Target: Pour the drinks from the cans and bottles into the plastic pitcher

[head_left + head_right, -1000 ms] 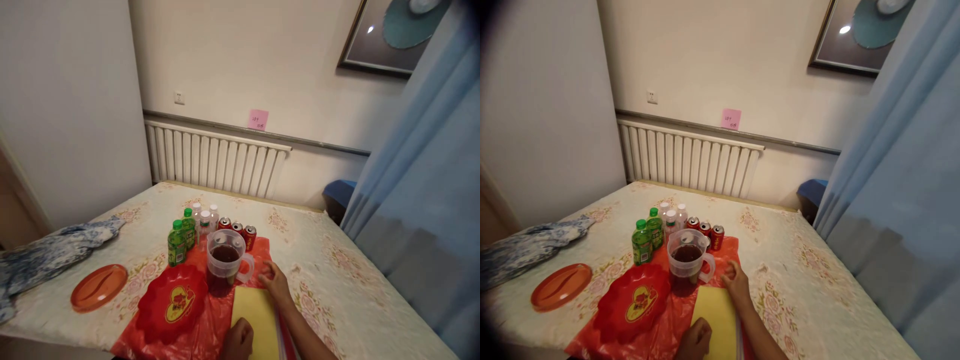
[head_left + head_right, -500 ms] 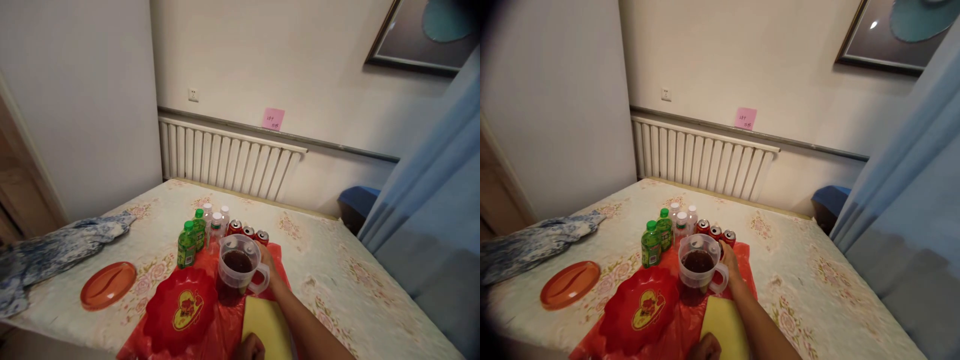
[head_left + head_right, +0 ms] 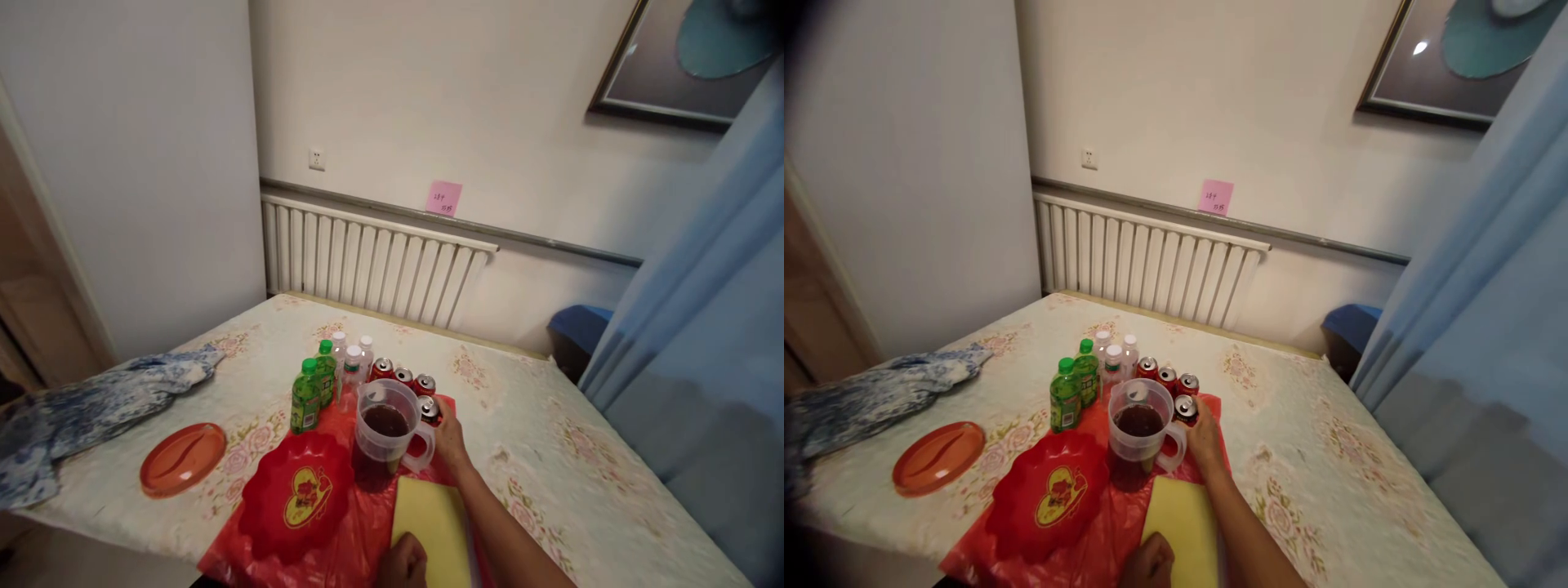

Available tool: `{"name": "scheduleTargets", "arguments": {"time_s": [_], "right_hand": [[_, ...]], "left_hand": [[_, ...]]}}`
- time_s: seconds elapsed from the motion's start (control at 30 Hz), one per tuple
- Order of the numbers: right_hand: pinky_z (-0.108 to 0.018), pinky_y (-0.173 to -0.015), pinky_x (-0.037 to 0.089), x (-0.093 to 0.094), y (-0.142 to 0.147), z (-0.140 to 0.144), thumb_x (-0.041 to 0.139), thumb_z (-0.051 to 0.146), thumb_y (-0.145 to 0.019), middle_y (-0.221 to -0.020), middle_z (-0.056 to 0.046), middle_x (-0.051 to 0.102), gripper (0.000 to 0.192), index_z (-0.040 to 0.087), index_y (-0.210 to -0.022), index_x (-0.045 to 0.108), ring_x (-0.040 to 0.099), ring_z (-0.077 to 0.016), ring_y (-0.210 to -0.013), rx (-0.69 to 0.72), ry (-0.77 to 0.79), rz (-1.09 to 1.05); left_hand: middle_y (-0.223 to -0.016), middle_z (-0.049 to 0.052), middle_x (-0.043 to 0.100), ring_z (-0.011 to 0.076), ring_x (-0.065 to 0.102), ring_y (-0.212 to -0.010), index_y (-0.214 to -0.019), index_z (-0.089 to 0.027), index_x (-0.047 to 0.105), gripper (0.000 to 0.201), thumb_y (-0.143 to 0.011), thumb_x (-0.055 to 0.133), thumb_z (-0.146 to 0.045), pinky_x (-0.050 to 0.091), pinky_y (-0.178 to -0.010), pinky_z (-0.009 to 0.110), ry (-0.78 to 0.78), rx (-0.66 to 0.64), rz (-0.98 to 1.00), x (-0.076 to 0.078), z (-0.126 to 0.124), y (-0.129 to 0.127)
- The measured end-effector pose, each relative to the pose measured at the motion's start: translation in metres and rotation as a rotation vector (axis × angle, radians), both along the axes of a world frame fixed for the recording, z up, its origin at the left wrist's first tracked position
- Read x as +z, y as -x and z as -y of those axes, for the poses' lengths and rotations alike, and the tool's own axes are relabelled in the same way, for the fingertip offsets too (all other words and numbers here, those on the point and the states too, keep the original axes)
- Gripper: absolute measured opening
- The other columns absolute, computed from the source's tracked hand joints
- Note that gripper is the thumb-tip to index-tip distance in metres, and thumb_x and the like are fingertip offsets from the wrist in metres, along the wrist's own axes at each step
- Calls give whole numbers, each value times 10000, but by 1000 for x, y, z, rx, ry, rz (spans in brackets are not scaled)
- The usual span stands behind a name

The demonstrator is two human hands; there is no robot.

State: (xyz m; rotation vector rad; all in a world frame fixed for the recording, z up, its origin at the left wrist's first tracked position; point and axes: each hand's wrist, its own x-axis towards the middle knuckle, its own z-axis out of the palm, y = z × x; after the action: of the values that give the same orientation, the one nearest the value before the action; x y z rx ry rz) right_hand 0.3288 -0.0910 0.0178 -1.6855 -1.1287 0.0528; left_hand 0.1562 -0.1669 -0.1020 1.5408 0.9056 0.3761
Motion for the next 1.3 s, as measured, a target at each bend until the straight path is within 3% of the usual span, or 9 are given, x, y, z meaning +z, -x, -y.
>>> {"name": "scheduleTargets", "arguments": {"time_s": [0.23, 0.4, 0.5, 0.6, 0.7, 0.8, 1.03, 1.3], "right_hand": [[-441, -886, 530, 15, -22, 76, 684, 327, -574, -1147, -113, 689, 638, 171, -1188, 614, 654, -295, -1018, -133, 26, -88], [-447, -899, 534, 31, -5, 134, 715, 297, -573, -1230, -121, 656, 666, 173, -1217, 601, 643, -306, -1058, -86, 44, -236], [-439, -927, 526, 40, 15, 162, 719, 245, -581, -1231, -106, 663, 637, 183, -1206, 613, 650, -299, -1058, 31, 57, -310], [-437, -975, 500, 44, 32, 182, 725, 208, -585, -1242, -96, 663, 657, 192, -1231, 603, 629, -297, -1115, 158, 88, -356], [-440, -1041, 448, 47, 45, 195, 732, 183, -583, -1295, -98, 633, 687, 198, -1255, 591, 585, -292, -1190, 236, 121, -363], [-437, -1065, 421, 52, 57, 205, 745, 178, -584, -1317, -110, 615, 704, 187, -1270, 585, 562, -292, -1220, 300, 146, -355], [-428, -1065, 414, 65, 80, 216, 762, 132, -566, -1331, -111, 599, 742, 178, -1284, 578, 548, -290, -1230, 424, 187, -369], [-399, -1017, 449, 72, 95, 225, 713, 84, -594, -1266, -55, 638, 708, 224, -1276, 584, 596, -256, -1142, 443, 236, -328]], "left_hand": [[-597, -99, 429, 50, 320, -362, -756, -220, 432, 86, -836, 405, -209, 192, -367, 200, 133, 53, 20, 22, 15, 10], [-604, -99, 421, 58, 346, -417, -792, -217, 452, 107, -779, 496, -313, 250, -386, 188, 100, 45, 122, 49, 22, 22], [-641, -80, 435, 93, 460, -553, -890, -205, 508, 190, -727, 556, -289, 374, -499, 201, -8, 78, 207, 73, 23, 32], [-949, 32, 609, 164, 583, -848, -1134, -175, 526, 485, -655, 601, -205, 473, -797, 286, -176, 105, 235, 99, 24, 44], [-1315, 148, 539, 268, 497, -1215, -1328, -144, 427, 738, -617, 623, -160, 365, -1051, 396, -289, 14, 241, 120, 23, 56], [-1453, 186, 424, 331, 381, -1345, -1380, -120, 396, 822, -612, 680, -189, 262, -1135, 468, -332, -122, 227, 134, 23, 67], [-1373, 88, 534, 312, 468, -1275, -1396, -215, 425, 837, -604, 685, -129, 343, -1101, 449, -232, -298, 330, 154, 32, 77], [-1321, 69, 577, 288, 519, -1214, -1366, -208, 447, 829, -575, 649, -62, 376, -1074, 431, -149, -288, 338, 157, 45, 82]]}}
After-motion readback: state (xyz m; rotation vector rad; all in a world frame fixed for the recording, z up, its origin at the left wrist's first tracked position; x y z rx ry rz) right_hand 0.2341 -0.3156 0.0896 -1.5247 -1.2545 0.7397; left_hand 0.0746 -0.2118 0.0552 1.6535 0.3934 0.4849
